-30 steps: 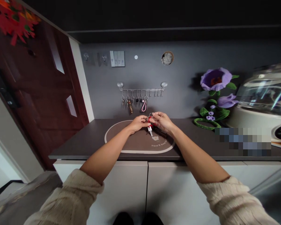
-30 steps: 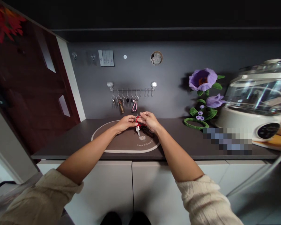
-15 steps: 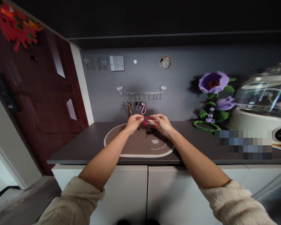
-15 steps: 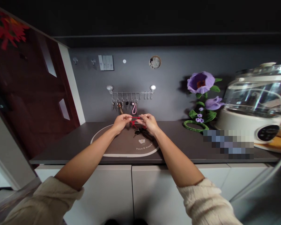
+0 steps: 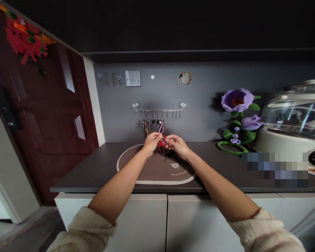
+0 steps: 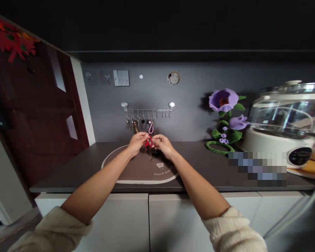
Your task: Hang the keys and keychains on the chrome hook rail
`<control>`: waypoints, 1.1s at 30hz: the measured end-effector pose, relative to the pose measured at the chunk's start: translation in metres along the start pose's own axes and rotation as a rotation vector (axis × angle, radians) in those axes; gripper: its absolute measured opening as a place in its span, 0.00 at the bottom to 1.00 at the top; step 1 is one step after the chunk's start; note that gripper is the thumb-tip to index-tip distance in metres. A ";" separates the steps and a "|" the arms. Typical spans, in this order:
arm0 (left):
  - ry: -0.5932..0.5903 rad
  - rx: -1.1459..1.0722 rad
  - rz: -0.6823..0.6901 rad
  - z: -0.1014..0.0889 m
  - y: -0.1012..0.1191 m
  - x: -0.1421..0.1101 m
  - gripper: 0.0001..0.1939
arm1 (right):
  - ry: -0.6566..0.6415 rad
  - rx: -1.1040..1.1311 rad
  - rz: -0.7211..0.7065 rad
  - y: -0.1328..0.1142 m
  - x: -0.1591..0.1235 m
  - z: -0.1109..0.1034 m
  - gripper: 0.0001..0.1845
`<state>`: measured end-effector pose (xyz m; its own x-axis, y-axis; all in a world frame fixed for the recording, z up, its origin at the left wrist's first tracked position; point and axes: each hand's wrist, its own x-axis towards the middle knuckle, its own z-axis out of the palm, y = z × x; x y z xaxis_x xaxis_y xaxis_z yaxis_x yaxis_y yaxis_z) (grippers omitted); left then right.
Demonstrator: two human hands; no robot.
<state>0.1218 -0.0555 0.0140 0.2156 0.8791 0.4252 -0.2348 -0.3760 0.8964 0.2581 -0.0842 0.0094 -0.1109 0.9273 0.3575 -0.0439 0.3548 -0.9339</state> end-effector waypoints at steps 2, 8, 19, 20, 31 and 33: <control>-0.002 -0.009 -0.005 0.000 0.000 0.000 0.11 | -0.012 -0.093 -0.015 -0.001 0.000 0.001 0.16; -0.028 -0.003 0.018 -0.001 -0.003 0.001 0.13 | -0.040 -0.194 -0.068 -0.002 0.001 0.004 0.18; 0.006 0.018 0.046 -0.001 -0.003 0.006 0.13 | 0.057 -0.248 -0.178 -0.020 0.012 0.000 0.13; -0.001 0.017 0.045 -0.001 -0.003 0.008 0.14 | 0.052 -0.257 -0.183 -0.022 0.014 -0.001 0.13; 0.002 0.055 0.047 0.007 0.010 0.034 0.15 | -0.010 -0.426 -0.285 -0.050 0.052 -0.016 0.11; 0.030 0.054 0.046 0.008 0.009 0.034 0.15 | -0.017 -0.501 -0.320 -0.052 0.064 -0.023 0.11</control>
<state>0.1351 -0.0313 0.0374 0.1773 0.8683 0.4633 -0.1924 -0.4311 0.8816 0.2759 -0.0410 0.0808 -0.1854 0.7641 0.6178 0.3958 0.6335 -0.6648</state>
